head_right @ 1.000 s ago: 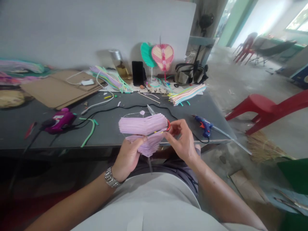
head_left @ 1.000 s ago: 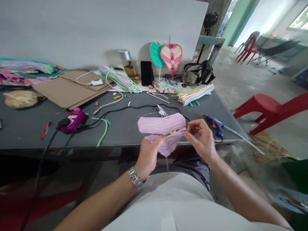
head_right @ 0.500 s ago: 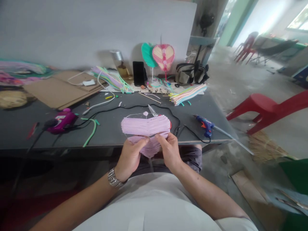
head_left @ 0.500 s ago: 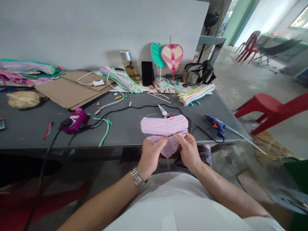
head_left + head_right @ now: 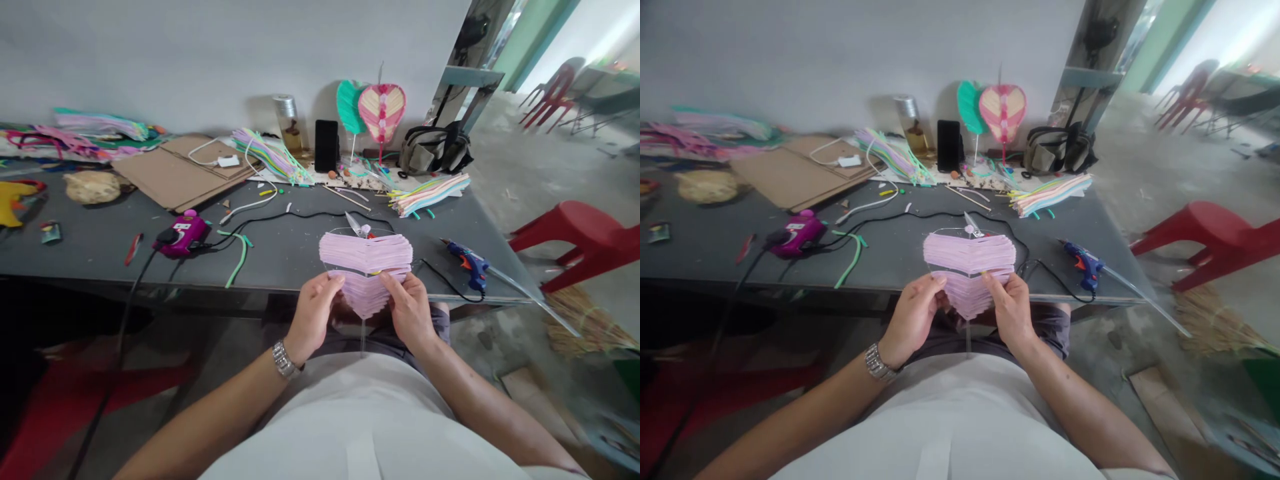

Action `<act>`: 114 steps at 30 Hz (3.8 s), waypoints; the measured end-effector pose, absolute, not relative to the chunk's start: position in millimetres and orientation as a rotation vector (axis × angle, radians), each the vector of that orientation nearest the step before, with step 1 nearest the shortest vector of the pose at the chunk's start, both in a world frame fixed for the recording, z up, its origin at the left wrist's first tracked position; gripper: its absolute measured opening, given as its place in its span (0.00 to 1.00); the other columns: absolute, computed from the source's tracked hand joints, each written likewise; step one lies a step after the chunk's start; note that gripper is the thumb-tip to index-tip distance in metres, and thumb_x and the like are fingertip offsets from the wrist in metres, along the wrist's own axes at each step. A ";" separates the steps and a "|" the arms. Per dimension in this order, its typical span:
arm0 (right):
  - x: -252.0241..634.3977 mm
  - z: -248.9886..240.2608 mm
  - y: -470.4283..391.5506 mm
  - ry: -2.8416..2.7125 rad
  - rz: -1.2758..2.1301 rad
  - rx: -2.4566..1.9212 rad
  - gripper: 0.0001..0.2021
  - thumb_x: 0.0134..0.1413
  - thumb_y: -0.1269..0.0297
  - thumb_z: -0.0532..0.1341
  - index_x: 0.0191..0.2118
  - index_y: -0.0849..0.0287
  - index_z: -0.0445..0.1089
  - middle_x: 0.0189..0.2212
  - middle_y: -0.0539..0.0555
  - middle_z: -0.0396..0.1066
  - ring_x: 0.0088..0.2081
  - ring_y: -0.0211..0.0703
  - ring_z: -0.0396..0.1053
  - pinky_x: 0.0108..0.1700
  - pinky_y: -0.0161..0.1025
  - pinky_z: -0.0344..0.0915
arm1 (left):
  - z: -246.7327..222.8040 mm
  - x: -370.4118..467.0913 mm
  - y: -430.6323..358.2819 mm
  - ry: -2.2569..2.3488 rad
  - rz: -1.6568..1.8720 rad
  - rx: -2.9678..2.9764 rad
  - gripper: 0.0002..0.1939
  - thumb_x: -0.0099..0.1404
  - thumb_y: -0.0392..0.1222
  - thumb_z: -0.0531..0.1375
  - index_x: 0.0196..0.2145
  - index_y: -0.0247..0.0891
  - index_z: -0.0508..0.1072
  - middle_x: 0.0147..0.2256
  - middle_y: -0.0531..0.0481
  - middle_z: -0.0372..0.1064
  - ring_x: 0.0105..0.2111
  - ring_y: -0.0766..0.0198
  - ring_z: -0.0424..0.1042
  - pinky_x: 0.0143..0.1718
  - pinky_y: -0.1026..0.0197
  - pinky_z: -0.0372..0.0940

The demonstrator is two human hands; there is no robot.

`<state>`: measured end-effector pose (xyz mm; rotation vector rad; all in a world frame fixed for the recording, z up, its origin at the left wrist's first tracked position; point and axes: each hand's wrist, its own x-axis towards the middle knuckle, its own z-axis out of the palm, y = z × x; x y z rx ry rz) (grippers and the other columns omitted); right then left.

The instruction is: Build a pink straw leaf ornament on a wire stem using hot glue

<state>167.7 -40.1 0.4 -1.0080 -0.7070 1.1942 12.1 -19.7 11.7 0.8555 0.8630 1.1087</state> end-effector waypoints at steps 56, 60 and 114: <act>169.2 -9.5 -28.1 -0.793 1.185 -1.032 0.14 0.52 0.53 0.72 0.40 0.54 0.79 0.40 0.53 0.83 0.42 0.50 0.79 0.45 0.44 0.73 | -1.6 6.3 -5.8 0.942 1.244 0.747 0.18 0.55 0.54 0.72 0.30 0.36 0.76 0.26 0.54 0.71 0.26 0.66 0.70 0.30 0.64 0.67; 169.7 -8.9 -27.3 -0.788 1.184 -1.018 0.13 0.52 0.54 0.72 0.39 0.54 0.79 0.40 0.52 0.83 0.42 0.50 0.79 0.47 0.44 0.73 | 0.1 2.5 -3.9 0.990 1.250 0.860 0.19 0.55 0.55 0.72 0.28 0.35 0.77 0.25 0.53 0.71 0.26 0.66 0.70 0.30 0.63 0.67; 203.8 24.4 -13.3 -0.767 0.894 -0.982 0.14 0.50 0.55 0.73 0.39 0.56 0.77 0.35 0.52 0.82 0.39 0.49 0.79 0.43 0.43 0.74 | 3.8 -19.4 -15.9 1.058 0.626 1.852 0.14 0.67 0.46 0.62 0.26 0.38 0.73 0.27 0.50 0.75 0.29 0.62 0.71 0.34 0.62 0.59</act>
